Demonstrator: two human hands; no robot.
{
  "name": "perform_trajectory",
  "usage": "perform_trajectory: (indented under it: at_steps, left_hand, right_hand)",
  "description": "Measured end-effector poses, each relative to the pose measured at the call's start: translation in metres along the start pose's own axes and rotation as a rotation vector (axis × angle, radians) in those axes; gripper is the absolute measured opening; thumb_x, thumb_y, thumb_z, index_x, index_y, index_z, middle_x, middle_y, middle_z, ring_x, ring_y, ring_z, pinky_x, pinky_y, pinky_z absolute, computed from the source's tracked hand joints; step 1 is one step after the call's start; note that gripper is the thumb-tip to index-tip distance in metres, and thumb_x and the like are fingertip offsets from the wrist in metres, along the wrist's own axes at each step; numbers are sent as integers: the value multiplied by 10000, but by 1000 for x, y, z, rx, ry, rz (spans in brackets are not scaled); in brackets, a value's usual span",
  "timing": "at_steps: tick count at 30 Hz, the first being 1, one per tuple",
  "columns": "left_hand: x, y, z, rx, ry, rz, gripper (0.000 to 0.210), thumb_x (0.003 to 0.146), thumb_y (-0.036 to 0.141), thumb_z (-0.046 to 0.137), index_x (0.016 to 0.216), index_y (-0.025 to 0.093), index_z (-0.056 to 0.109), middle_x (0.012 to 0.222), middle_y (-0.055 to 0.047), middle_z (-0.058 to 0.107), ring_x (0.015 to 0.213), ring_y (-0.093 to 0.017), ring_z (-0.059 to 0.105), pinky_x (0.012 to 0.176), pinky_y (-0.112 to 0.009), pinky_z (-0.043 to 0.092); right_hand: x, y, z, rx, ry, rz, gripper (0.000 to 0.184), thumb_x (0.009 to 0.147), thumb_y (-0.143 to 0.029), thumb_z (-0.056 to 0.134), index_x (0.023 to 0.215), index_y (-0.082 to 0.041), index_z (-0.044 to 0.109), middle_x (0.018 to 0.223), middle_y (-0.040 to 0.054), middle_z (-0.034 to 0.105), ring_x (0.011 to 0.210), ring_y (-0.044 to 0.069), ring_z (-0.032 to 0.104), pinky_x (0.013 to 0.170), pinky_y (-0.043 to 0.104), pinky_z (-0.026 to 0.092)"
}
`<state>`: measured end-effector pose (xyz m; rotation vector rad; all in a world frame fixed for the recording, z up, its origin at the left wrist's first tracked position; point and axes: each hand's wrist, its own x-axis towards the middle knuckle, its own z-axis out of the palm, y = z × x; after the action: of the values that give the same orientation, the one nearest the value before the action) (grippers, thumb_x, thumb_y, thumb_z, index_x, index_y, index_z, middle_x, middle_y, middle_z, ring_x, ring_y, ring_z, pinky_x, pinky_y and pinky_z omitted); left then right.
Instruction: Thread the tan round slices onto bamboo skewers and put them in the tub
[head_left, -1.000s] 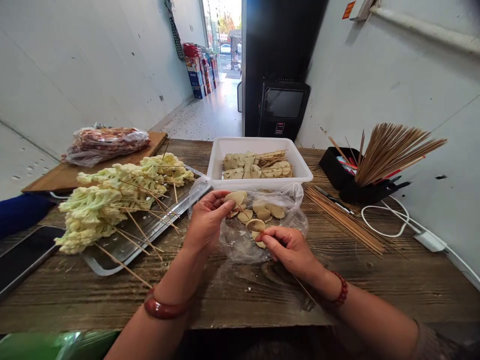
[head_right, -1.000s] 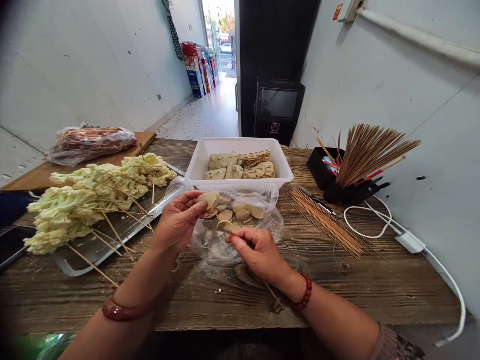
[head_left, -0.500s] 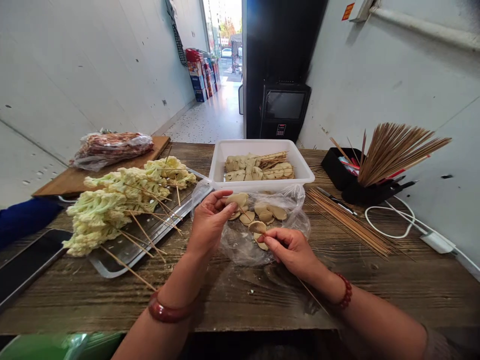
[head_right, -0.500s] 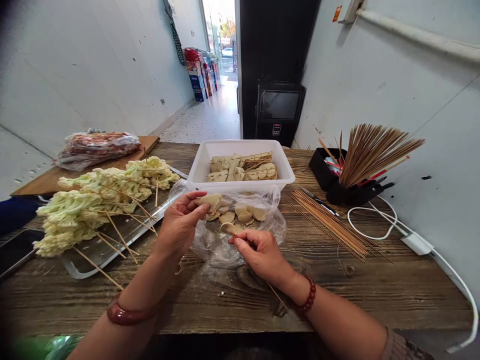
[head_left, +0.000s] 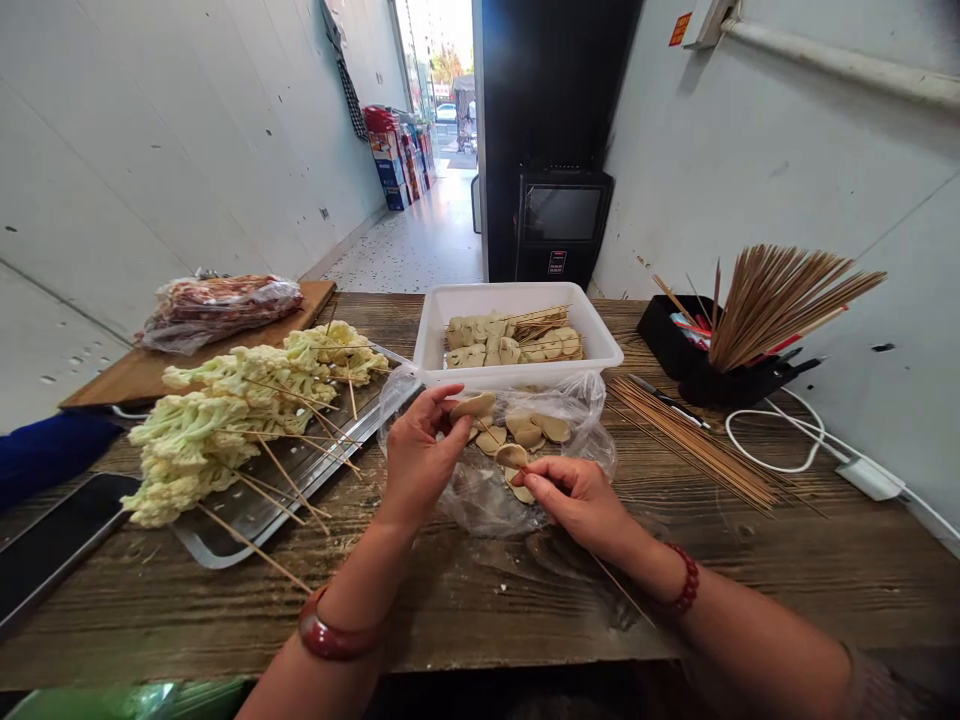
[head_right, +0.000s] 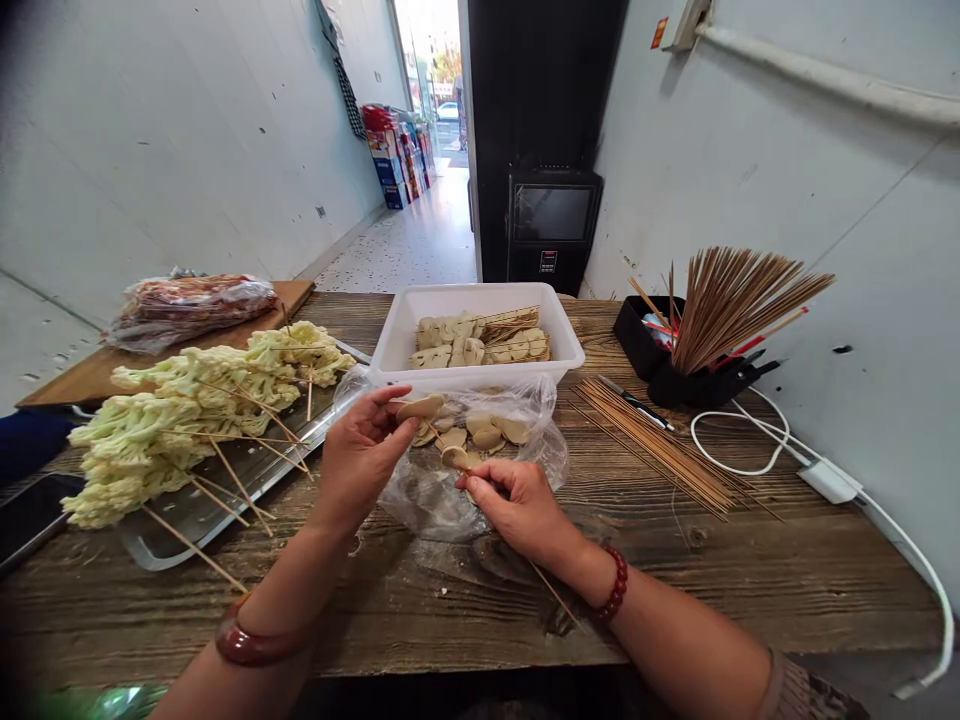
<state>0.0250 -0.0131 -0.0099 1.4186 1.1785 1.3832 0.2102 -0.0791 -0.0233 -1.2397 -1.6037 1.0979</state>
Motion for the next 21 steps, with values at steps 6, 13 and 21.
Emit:
perform_trajectory:
  at_steps: [6, 13, 21]
  left_hand:
    - [0, 0, 1, -37, -30, -14, 396, 711, 217, 727, 1094, 173, 638, 819, -19, 690, 727, -139, 629, 685, -253, 490]
    - [4, 2, 1, -325, -58, -164, 477, 640, 184, 790, 1081, 151, 612, 761, 1, 689, 701, -115, 628, 678, -227, 484]
    - [3, 5, -1, -412, -102, -261, 579, 620, 184, 816, 1138, 144, 560, 796, -14, 720, 727, -128, 656, 694, -235, 489]
  right_hand:
    - [1, 3, 1, 15, -5, 1, 283, 864, -304, 518, 843, -123, 736, 516, -40, 449, 472, 91, 358, 462, 219, 276]
    - [1, 5, 0, 0, -12, -32, 284, 874, -287, 518, 860, -110, 739, 545, -26, 500, 488, 91, 388, 479, 218, 295]
    - [1, 6, -1, -22, -9, -39, 284, 873, -272, 521, 856, -106, 750, 558, -11, 547, 499, 95, 423, 505, 224, 326]
